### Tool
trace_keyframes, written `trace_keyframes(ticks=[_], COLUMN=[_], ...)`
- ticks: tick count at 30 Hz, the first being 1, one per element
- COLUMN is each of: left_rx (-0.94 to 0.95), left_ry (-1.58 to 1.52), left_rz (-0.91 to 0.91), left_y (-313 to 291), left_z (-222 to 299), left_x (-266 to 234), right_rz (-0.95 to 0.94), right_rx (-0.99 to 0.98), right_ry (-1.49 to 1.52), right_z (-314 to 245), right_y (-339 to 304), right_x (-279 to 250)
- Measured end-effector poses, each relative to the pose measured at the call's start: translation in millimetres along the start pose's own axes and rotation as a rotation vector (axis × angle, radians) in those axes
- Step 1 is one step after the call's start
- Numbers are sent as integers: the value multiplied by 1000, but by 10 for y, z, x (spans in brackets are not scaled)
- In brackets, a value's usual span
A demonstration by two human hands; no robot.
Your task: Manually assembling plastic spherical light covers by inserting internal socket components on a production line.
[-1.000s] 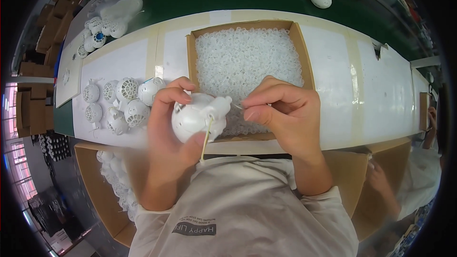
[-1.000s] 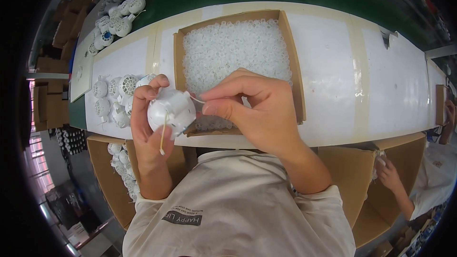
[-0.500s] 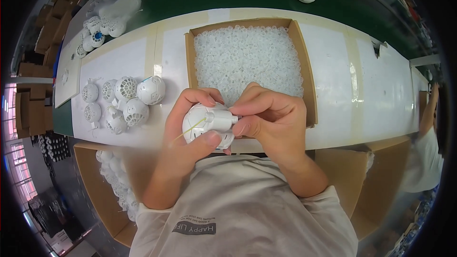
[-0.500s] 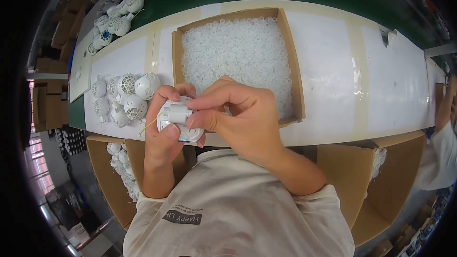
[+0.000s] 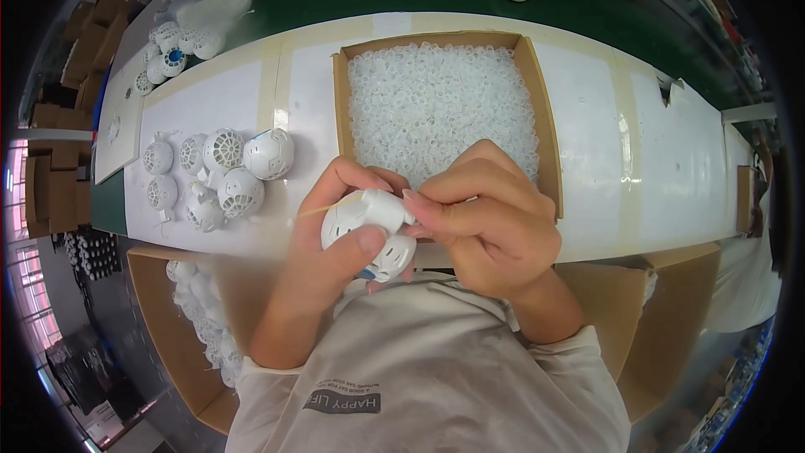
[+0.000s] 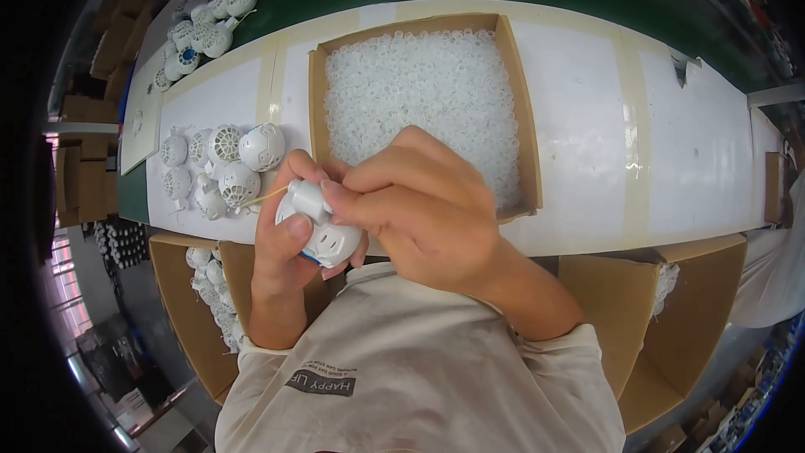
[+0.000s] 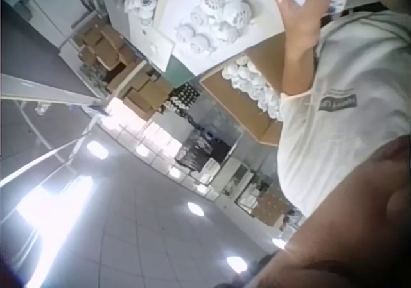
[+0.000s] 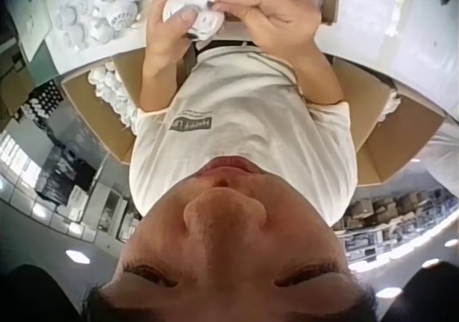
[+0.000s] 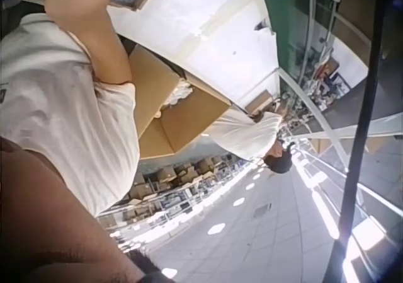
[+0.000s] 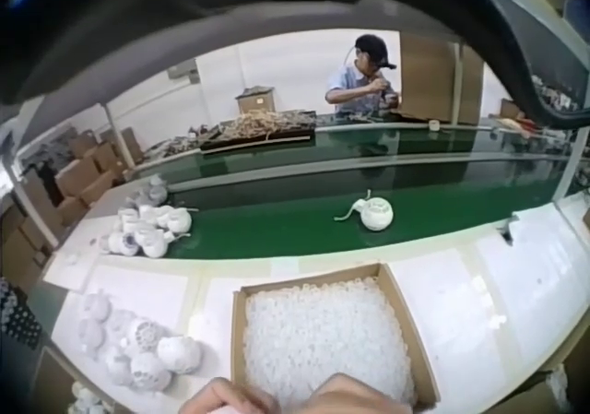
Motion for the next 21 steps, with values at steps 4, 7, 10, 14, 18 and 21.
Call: trace_keyframes(ticks=[4,7,10,14,18,21], left_rx=[41,166,274,331,294,210], left_ry=[17,276,462,577,685,868], left_rz=[51,-5,-7,47,39,286], left_y=[-28,-23,-61,-182,-479,-938], left_z=[-59,50,143,272,482,775], left_x=[-32,9,90,106,-1,-185], right_rz=[25,-85,-128,-244,-339,-344], right_rx=[-143,-147,-136,-88,-32,85], right_ry=[-259,-326,-361,-302,-75,-96], right_z=[-165,-194,-208,-214,-337,-196], right_y=[94,138,155,217,258,197], right_x=[-51,-77,-87,-16,255,264])
Point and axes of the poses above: each hand's wrist, its own y-axis towards the middle knuckle, its own x-axis out of the palm, z = x × y, the point moved 8 cm from there along y, towards the middle knuckle, and after that the axes turned 9 degrees about -y, right-handed, at the moved point
